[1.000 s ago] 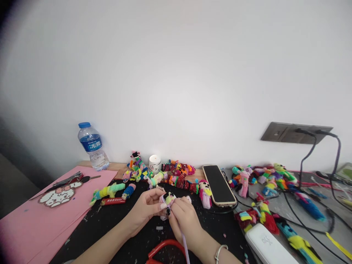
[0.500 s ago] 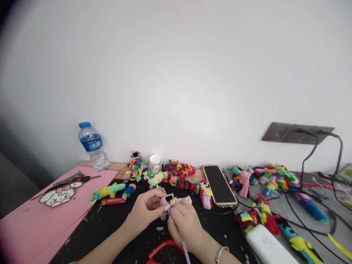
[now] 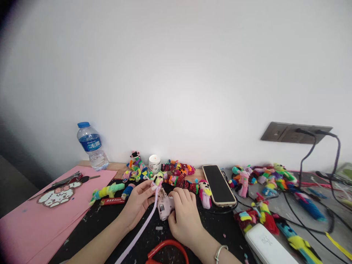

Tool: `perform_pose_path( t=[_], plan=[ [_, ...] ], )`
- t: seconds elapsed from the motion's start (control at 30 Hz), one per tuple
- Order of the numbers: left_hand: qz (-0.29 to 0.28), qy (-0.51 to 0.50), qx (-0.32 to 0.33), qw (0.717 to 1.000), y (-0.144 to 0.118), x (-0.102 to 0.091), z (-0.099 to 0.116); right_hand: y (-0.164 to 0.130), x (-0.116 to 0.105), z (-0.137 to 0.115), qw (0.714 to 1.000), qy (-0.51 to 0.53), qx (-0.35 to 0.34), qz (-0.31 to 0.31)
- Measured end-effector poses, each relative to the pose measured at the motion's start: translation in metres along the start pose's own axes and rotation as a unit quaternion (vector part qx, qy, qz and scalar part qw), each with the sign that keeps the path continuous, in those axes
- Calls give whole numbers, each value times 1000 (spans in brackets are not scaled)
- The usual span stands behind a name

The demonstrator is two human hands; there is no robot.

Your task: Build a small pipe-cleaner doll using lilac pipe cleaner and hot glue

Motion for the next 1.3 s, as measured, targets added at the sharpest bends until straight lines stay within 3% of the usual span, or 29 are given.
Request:
perform_pose_path(
  t=[0.17,0.4,0.8,1.07,1.2,1.3],
  plan=[
    [27,-83,0,996,4,-6,1,1,2,4,999,-8,42,-33],
    [71,-127,25,989,7,-18,6,2,7,7,996,-28,67,-60],
    [88,-144,42,985,10,-32,4,3,6,14,997,1,79,-17],
    [100,-141,20,985,10,-31,0,2,3,21,997,57,38,37],
    [69,-123,6,990,10,-25,-1,1,4,20,995,98,-2,33],
    [80,-97,4,992,10,-24,1,0,3,19,993,113,-13,35]
  ],
)
Point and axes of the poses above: each hand's wrist, its own y-axis towards the middle knuckle, its own x-axis out of the palm, z = x × y, the point moved 4 cm from there along y, towards the middle knuckle, and after that the axes turned 15 degrees about -z, right-handed, at the moved point
